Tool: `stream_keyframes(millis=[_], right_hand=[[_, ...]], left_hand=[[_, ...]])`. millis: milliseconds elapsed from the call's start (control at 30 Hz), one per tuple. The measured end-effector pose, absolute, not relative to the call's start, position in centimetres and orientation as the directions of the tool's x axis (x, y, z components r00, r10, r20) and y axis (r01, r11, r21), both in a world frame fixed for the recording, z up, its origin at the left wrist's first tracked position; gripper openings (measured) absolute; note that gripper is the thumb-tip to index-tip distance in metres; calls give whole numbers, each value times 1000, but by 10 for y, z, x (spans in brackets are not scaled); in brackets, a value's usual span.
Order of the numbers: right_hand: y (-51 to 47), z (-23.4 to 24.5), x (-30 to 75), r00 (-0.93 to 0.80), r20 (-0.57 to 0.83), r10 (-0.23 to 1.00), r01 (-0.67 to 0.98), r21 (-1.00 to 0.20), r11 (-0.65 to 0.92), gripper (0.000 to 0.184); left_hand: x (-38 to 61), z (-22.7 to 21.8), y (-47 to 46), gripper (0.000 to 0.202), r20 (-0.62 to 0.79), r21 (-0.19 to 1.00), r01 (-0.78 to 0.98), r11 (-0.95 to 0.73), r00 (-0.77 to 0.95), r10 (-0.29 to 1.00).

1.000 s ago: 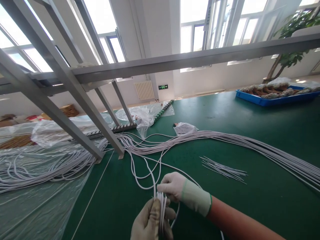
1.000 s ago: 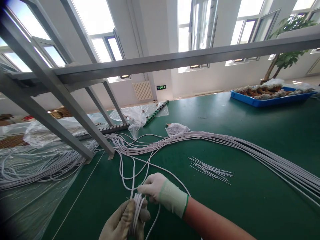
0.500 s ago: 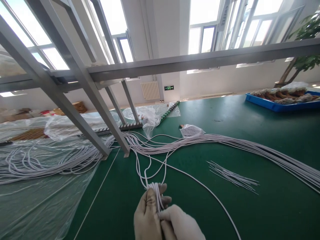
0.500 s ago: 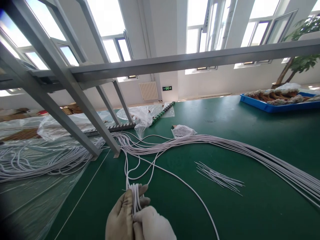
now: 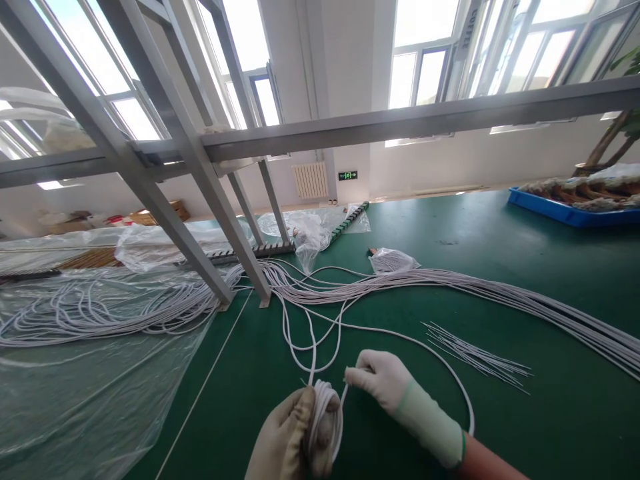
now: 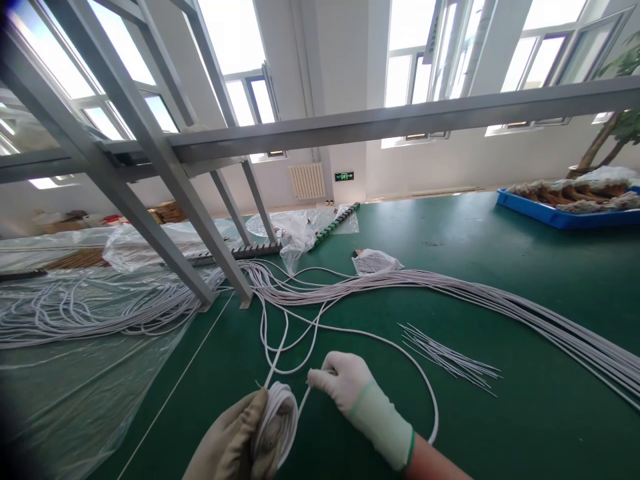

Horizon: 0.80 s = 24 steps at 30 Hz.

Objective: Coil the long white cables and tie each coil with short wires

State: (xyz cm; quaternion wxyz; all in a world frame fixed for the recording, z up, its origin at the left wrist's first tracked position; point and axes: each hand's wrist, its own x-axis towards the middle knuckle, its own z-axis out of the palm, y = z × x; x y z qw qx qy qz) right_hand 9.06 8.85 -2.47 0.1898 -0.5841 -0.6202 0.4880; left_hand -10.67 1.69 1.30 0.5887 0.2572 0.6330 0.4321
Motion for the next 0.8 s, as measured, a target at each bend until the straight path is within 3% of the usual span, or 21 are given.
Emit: stream_keyframes(millis=[133,233,333,400,567,700,800], right_hand=[[93,8,71,-229,-319,920,545,-825,-151,21],[80,22,61,-213,-281,936,562,-819,-118,20],[61,23,54,-258,-224,940,625,-780,-14,18],[48,17,46,-309,-210,928,694,-717,69,15],[25,-13,25,-311,-342,887,837,-541,85,15],[18,-41,35,-397,-252,882,763,-625,165,23],[16,-58,49,-411,-228,883,630,-771,94,20]], left_hand=[[-94,18,18,53,-570,811,-115,573,58,819],[-82,12,17,59,-545,837,-120,534,-86,834],[-75,2,19,48,-523,848,-86,522,-286,803],[-77,-3,22,38,-537,841,-109,529,-285,794],[-90,-15,28,24,-565,808,-321,493,-188,804],[-91,-30,27,29,-513,857,-270,438,-364,778],[-87,-40,27,32,-455,887,-297,354,-430,780]])
